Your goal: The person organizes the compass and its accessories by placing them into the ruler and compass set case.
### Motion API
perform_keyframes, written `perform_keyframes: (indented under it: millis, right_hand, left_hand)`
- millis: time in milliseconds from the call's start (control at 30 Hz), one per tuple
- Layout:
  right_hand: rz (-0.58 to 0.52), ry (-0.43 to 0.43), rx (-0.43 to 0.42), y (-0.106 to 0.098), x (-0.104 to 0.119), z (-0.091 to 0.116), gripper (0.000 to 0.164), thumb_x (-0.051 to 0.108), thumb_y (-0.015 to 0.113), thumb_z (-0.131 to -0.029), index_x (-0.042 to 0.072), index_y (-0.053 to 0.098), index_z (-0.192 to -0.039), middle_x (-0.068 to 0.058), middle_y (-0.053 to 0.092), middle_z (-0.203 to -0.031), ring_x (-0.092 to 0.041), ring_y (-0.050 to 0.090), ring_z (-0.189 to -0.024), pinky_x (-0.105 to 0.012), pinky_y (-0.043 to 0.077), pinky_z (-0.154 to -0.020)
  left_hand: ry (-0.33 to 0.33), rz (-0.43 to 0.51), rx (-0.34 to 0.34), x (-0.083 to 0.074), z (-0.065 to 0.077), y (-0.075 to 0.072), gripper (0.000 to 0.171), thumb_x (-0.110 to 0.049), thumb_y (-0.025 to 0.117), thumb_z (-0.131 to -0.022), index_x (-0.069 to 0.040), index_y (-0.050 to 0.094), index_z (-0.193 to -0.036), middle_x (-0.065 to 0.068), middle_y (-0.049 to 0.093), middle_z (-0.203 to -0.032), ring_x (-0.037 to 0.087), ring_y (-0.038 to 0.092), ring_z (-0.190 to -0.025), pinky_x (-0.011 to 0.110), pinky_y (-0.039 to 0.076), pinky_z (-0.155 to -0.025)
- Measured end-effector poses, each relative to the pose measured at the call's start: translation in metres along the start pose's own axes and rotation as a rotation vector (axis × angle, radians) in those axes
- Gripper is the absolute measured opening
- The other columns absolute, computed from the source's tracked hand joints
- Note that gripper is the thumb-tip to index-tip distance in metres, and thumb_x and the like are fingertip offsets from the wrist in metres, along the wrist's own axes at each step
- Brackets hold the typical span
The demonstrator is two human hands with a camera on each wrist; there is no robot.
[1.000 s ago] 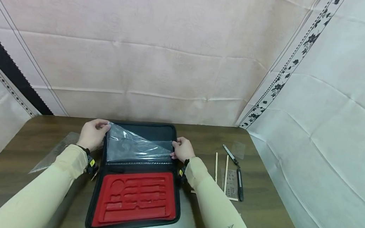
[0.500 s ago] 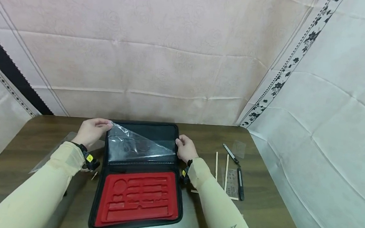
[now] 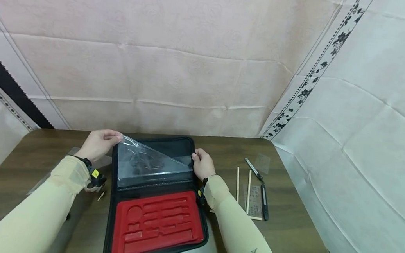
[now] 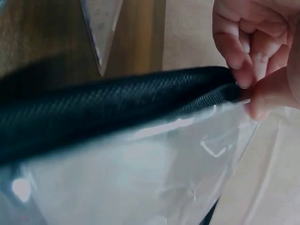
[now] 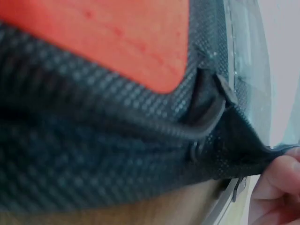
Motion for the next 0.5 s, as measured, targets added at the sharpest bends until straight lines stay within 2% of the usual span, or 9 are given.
perform_keyframes:
  millis: [67, 167, 267, 433, 500]
  right_hand:
    - [0.032, -0.011, -0.019, 0.0, 0.003, 0.0, 0.013, 0.018, 0.051, -0.102, 0.01, 0.061, -0.104, -0.006, 0.063, -0.099, -0.023, 0.054, -0.087, -0.038, 0.045, -0.08]
    - [0.048, -0.016, -0.033, 0.0, 0.008, 0.001, 0.012, 0.018, 0.052, -0.101, 0.01, 0.061, -0.103, -0.007, 0.063, -0.098, -0.025, 0.055, -0.087, -0.041, 0.045, -0.08]
    - [0.053, -0.019, -0.031, -0.001, 0.011, 0.002, 0.012, 0.017, 0.052, -0.101, 0.01, 0.06, -0.103, -0.006, 0.062, -0.094, -0.024, 0.054, -0.083, -0.039, 0.045, -0.076]
    - [-0.005, 0.013, -0.003, 0.0, 0.008, 0.003, 0.012, 0.019, 0.05, -0.102, 0.01, 0.058, -0.105, -0.007, 0.059, -0.083, -0.021, 0.054, -0.067, -0.034, 0.044, -0.063]
    - [-0.039, 0.026, 0.006, 0.001, 0.007, 0.004, 0.013, 0.02, 0.05, -0.102, 0.01, 0.058, -0.105, -0.008, 0.058, -0.08, -0.021, 0.053, -0.062, -0.033, 0.044, -0.06]
  left_hand:
    - [0.038, -0.034, -0.001, -0.003, 0.001, -0.003, 0.029, -0.029, 0.054, -0.1, -0.005, 0.065, -0.113, 0.015, 0.065, -0.108, 0.028, 0.058, -0.098, 0.042, 0.045, -0.081]
    - [0.083, -0.051, -0.007, -0.007, 0.002, -0.007, 0.026, -0.025, 0.053, -0.101, -0.003, 0.064, -0.111, 0.014, 0.066, -0.102, 0.027, 0.06, -0.093, 0.036, 0.047, -0.074]
    - [0.109, -0.011, 0.002, -0.011, 0.001, -0.006, 0.024, -0.022, 0.055, -0.1, -0.002, 0.063, -0.111, 0.015, 0.066, -0.1, 0.026, 0.063, -0.09, 0.032, 0.051, -0.073]
    - [0.085, 0.057, 0.008, -0.009, 0.001, 0.002, 0.028, -0.025, 0.056, -0.099, -0.003, 0.061, -0.116, 0.014, 0.067, -0.103, 0.023, 0.065, -0.089, 0.03, 0.054, -0.072]
    - [0.067, 0.052, 0.004, -0.005, 0.001, 0.006, 0.03, -0.026, 0.057, -0.099, -0.003, 0.061, -0.118, 0.013, 0.068, -0.103, 0.023, 0.065, -0.087, 0.03, 0.053, -0.072]
Point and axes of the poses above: each hand's wrist, its own z-axis away from the middle knuckle, its own y-axis out of the palm, x = y × z, the point moved 3 cm from there along -z, towards the middle knuckle
